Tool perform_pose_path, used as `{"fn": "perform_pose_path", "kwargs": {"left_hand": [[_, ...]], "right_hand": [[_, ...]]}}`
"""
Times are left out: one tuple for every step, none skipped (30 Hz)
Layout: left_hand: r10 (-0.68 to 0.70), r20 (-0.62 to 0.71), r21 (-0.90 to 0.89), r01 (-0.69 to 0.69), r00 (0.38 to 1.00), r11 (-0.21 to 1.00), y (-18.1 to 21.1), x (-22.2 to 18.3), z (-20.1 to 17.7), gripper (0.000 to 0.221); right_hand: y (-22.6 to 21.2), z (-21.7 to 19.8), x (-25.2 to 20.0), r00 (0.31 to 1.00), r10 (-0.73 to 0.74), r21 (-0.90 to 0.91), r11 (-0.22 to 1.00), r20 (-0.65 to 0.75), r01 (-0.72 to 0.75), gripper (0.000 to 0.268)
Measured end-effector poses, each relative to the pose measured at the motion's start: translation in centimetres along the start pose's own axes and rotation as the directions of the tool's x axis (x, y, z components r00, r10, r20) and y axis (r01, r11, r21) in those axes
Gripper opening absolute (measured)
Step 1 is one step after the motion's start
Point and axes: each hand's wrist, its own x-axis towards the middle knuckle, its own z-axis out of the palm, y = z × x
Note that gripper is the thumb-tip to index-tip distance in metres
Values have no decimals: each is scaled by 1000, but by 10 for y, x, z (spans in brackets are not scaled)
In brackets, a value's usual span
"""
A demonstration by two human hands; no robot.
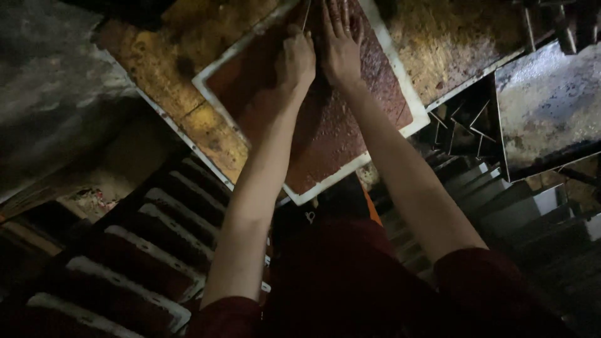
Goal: Cutting a large sheet of food product into smaller rectangular pieces using a knife
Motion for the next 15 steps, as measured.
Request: {"fn": "perform_pose_path", "kwargs": {"left_hand": [[67, -117, 131, -51, 991, 990, -3, 9, 13, 33], [148, -220, 265, -87, 964, 960, -7, 16, 26, 37], [147, -219, 266, -86, 965, 960, 3, 13, 11, 37], [9, -41, 111, -4, 999, 994, 13, 9, -4, 36], [-102, 158, -28, 108, 982, 994, 22, 5, -19, 36], [-102, 159, -26, 107, 982, 994, 24, 5, -20, 36], [-117, 165, -38, 125, 979, 991, 25, 6, -21, 33], [-134, 170, -51, 144, 976, 988, 26, 5, -23, 31], [-135, 169, -49, 145, 976, 988, 25, 6, -23, 31], [-124, 162, -15, 128, 979, 992, 25, 7, -22, 34], [-113, 155, 20, 112, 981, 994, 24, 8, -22, 37], [-112, 151, 18, 111, 982, 994, 21, 9, -16, 37], [-68, 60, 86, 63, 996, 994, 17, 11, -9, 35], [-19, -19, 157, 22, 1000, 987, 12, 8, 0, 34], [-21, -15, 156, 23, 1000, 987, 18, 4, -9, 34]], "right_hand": [[0, -6, 7, 997, -16, -13, 1000, 74, 17, 59], [-1, -12, 13, 989, -30, -25, 999, 147, 34, 59], [-3, -15, 14, 988, -30, -23, 999, 149, 33, 59], [-6, -18, 14, 984, -20, -2, 1000, 179, 20, 58], [-9, -21, 13, 978, -10, 19, 1000, 210, 7, 57], [-9, -21, 13, 978, -9, 21, 1000, 210, 5, 57], [-9, -21, 12, 986, -29, -31, 999, 166, 35, 56], [-10, -22, 10, 991, -53, -83, 994, 124, 64, 55], [-14, -25, 11, 991, -53, -81, 995, 124, 64, 55], [-17, -30, 12, 983, -22, -109, 993, 182, 43, 56], [-21, -34, 13, 971, 10, -137, 990, 239, 24, 58], [-23, -35, 15, 972, 7, -137, 990, 236, 26, 58], [-25, -37, 17, 966, 23, -132, 991, 257, 12, 58], [-27, -38, 14, 958, 44, -128, 992, 284, -7, 58], [-28, -39, 14, 957, 46, -130, 992, 288, -8, 58]]}}
